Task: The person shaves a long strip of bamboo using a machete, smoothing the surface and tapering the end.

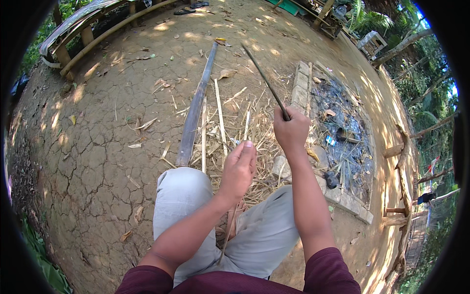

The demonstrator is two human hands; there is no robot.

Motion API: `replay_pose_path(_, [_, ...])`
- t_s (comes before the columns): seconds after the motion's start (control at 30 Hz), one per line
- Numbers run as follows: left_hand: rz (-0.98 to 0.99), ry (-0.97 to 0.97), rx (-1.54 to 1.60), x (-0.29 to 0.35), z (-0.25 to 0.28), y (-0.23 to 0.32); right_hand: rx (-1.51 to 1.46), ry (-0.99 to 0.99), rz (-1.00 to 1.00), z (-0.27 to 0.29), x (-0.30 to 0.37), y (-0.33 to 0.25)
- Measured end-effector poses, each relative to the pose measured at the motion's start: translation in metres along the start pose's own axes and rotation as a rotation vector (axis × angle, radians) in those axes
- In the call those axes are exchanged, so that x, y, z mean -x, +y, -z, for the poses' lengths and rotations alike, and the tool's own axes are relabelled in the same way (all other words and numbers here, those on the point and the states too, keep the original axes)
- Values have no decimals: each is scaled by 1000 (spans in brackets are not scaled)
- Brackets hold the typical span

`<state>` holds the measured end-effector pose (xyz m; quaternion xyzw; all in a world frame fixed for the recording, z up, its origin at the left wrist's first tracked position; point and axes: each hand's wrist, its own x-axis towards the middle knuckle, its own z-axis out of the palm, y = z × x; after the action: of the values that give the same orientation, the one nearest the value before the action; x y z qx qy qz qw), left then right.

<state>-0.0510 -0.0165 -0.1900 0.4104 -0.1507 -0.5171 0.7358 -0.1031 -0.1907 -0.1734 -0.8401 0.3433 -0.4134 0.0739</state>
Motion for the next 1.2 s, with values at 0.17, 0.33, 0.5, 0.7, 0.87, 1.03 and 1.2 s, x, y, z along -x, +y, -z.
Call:
replay_pose_path(0.17, [-109, 26, -1, 2, 7, 12, -64, -61, 193, 12, 27, -32])
replay_pose_path(0.33, [-25, 51, -152, 14, 0, 3, 76, 8, 460, 10, 26, -35])
replay_pose_path(0.5, [-222, 138, -416, 16, 0, -19, -45, -48, 389, 8, 11, -24])
replay_pose_path(0.7, [-247, 257, -739, 21, -5, -17, 28, -17, 478, 9, 19, -28])
replay_pose_path(0.87, [-292, 290, -753, 16, -6, -19, 87, -10, 461, 12, 21, -30])
replay_pose_path(1.03, [-364, 239, -793, 26, -8, -13, 41, -7, 368, 16, 17, -18])
replay_pose_path(1.2, [-212, 9, -444, 36, -10, -21, 107, 6, 198, 17, 9, -6])
